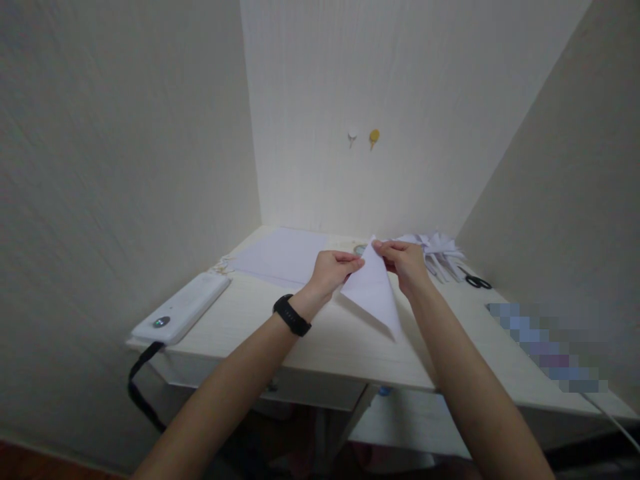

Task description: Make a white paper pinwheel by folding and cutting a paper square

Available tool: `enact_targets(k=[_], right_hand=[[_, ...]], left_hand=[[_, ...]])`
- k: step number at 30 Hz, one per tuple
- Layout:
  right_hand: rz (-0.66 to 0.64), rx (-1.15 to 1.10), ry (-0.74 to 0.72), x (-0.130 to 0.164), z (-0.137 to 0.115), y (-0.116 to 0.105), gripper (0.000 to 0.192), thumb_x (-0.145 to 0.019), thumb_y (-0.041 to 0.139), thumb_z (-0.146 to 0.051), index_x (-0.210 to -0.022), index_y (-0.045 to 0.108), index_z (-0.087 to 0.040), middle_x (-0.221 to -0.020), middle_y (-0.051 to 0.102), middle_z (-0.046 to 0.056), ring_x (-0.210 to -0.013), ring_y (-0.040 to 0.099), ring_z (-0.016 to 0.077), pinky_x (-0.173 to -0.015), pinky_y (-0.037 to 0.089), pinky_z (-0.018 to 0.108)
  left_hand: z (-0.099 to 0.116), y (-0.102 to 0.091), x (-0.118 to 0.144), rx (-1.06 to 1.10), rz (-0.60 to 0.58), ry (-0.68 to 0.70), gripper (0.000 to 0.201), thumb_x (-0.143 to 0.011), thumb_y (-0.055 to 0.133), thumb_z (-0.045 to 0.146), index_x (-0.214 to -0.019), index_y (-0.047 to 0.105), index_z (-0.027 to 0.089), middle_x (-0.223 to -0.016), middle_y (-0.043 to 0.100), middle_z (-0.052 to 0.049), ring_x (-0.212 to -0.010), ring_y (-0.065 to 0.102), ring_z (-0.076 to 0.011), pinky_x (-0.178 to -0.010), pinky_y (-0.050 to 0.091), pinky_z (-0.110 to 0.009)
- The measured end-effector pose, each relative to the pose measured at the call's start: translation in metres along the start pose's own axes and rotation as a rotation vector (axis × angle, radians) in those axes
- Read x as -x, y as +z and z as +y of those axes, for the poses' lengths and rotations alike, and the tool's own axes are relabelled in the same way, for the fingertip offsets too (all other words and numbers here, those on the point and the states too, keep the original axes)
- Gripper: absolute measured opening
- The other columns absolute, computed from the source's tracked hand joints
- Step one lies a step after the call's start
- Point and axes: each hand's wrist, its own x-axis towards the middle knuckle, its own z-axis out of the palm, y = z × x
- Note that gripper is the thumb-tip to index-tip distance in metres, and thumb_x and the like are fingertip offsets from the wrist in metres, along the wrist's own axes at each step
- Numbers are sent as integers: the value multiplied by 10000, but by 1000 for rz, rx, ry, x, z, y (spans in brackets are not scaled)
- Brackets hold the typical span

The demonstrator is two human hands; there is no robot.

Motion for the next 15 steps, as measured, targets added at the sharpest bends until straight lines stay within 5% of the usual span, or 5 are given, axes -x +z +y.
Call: enact_targets(k=[15], right_hand=[[42,-25,-90,-13,1,1,233,-502,801,-359,-552,695,-157,-519,595,-2,-492,494,111,-504,412,269]], left_hand=[[3,-1,2,42,-75,-109,59,-698,797,96,-731,749,106,-705,705,-49,-580,584,-89,-601,459,-238]])
